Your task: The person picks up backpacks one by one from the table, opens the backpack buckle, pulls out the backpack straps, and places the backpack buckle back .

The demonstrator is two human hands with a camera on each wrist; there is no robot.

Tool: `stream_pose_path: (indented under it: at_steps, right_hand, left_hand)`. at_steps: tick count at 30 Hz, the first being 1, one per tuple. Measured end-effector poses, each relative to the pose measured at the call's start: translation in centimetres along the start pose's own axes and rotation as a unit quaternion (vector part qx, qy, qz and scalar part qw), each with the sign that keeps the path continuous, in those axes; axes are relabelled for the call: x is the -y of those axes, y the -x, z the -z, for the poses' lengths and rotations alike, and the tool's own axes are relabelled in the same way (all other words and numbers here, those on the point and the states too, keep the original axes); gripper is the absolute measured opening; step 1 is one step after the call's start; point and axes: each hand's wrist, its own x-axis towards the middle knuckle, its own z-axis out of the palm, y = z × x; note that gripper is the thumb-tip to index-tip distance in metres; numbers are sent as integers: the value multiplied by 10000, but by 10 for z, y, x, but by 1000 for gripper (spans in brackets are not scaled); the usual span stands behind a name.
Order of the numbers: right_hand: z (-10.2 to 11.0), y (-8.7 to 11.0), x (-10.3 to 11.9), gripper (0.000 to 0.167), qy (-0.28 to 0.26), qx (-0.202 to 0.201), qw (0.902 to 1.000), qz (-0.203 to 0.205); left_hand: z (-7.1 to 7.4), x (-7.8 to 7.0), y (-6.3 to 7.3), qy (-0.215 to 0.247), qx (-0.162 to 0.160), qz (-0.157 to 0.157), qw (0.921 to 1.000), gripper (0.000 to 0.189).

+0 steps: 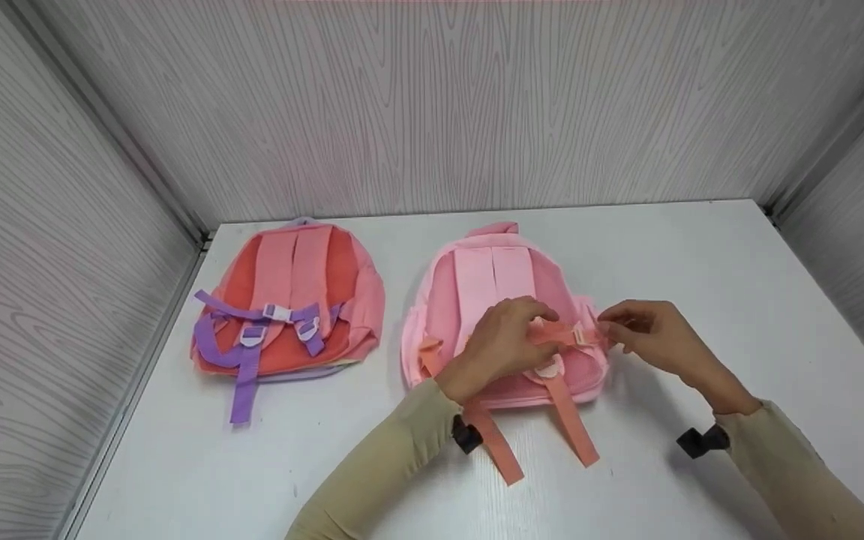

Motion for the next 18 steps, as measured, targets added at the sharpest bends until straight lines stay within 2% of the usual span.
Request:
stream_pose_path:
  at_steps: [10,14,18]
  right_hand:
    - [1,7,-4,30,274,-36,9996,-6]
    - [2,11,-4,36,276,-15,9995,-134]
    - [4,16,-6,41,270,8,9995,-158]
  left_hand:
    - [38,18,37,459,-254,76,9986,41]
    - [51,32,51,471,-405,90,9980,42]
    - [63,44,63,410,-517,303,9974,44]
